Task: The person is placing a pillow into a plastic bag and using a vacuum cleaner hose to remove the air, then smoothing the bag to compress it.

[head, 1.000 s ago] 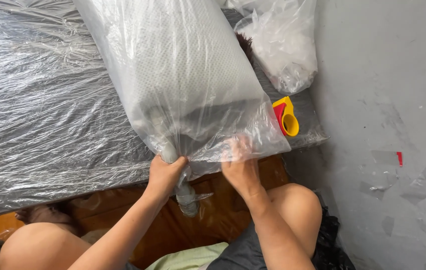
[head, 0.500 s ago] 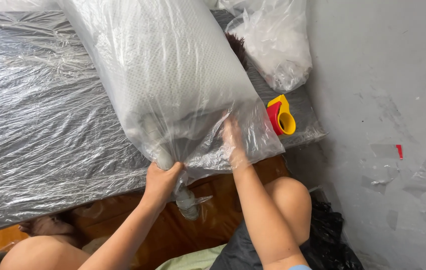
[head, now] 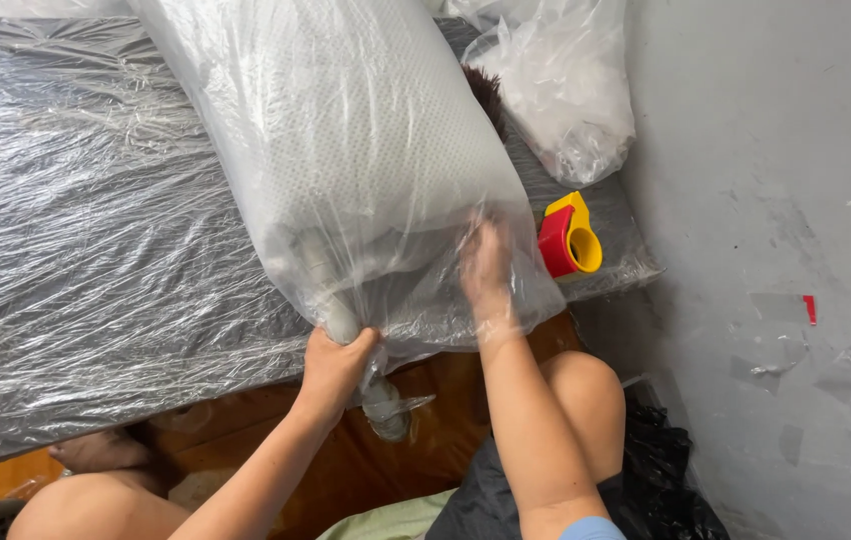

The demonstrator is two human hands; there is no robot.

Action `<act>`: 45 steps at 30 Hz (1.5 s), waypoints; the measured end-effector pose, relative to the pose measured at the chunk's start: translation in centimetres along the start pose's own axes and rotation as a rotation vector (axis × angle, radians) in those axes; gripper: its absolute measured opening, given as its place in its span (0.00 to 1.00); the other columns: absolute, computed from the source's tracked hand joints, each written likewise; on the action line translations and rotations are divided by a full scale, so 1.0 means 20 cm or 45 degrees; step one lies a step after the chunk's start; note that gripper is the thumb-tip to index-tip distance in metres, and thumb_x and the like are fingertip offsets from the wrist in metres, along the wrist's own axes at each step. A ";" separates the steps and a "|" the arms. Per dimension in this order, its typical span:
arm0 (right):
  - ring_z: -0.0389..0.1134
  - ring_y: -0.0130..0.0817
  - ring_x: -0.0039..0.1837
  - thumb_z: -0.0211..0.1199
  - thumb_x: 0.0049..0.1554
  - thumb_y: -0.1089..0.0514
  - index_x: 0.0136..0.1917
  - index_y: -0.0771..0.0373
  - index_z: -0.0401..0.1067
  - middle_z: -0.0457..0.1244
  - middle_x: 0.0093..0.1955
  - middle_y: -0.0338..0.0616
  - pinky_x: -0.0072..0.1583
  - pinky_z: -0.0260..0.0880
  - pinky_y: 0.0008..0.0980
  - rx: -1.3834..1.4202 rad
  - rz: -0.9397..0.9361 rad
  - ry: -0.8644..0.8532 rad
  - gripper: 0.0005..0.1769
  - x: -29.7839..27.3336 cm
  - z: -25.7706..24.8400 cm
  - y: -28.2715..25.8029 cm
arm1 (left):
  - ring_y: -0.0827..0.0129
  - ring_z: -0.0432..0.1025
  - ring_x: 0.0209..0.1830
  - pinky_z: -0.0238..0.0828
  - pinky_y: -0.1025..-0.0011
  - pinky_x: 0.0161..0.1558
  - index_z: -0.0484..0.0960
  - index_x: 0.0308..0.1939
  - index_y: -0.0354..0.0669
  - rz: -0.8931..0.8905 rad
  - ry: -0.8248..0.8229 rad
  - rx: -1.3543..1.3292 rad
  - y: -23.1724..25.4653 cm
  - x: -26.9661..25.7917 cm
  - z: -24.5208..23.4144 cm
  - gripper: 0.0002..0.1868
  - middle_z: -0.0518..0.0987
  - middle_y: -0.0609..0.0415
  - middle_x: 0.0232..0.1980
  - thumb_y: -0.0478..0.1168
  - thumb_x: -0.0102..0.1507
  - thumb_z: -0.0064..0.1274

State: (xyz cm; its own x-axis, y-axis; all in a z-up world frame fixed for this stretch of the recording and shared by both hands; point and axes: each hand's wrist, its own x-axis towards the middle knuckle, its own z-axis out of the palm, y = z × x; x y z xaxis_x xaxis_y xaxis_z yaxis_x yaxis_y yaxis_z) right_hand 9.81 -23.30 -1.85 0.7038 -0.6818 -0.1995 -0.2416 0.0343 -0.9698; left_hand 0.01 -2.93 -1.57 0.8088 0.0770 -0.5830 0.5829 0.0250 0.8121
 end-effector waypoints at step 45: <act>0.70 0.52 0.61 0.59 0.52 0.72 0.46 0.70 0.77 0.69 0.55 0.52 0.61 0.73 0.41 -0.681 -1.491 -0.872 0.09 -0.62 -0.22 0.10 | 0.40 0.69 0.67 0.71 0.42 0.58 0.70 0.67 0.28 -0.043 -0.213 -0.047 0.04 0.09 0.02 0.51 0.76 0.29 0.63 0.59 0.51 0.71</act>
State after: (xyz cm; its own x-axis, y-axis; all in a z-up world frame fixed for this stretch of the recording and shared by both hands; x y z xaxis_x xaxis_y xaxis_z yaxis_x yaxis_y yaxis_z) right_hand -2.34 -18.09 -0.73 0.8056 0.3518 0.4766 0.5747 -0.6596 -0.4845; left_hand 2.02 -3.24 -1.91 0.7924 -0.0913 -0.6032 0.6091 0.0617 0.7907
